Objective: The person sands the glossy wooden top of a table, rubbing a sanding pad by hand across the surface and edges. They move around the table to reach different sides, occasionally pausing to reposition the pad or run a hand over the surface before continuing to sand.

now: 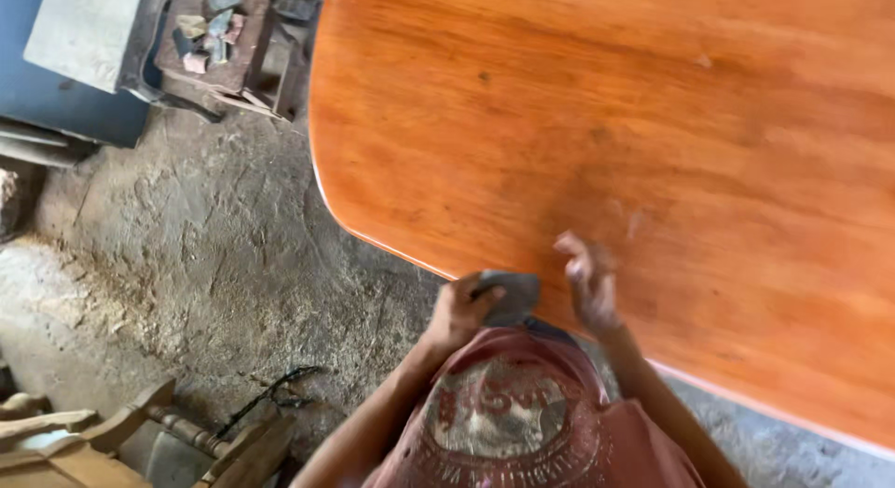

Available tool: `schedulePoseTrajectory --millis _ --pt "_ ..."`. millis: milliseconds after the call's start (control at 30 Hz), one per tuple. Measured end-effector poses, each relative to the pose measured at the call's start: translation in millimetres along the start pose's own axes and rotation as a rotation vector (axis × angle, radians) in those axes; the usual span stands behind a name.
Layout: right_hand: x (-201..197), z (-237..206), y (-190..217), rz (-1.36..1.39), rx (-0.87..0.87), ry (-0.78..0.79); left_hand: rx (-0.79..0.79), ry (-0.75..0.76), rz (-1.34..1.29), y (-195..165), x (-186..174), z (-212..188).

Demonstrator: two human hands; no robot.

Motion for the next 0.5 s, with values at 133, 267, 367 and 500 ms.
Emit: schedulePoseTrajectory --millis 133,267,367,500 --pt "9 -40 36 0.620 0.503 0.165 -0.236 0.464 -0.619 -15 52 8" --pt "-17 -28 77 0.725 0.607 0.240 -0.203 0.539 -0.798 -30 74 34" --pt "-36 -23 78 0.596 0.548 0.195 -0.170 0.533 -0.644 -38 92 55" --pt "-52 -45 29 0.401 0.895 -0.101 -0.114 0.581 0.032 -29 98 94"
Point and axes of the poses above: each hand's wrist, its own z-axis towards the middle knuckle, its own x-axis out of the palm, y = z × x, the point moved 4 cm from there along z, towards the middle knuckle, and after that the axes turned 3 degrees about -x, right-handed, at the moved point
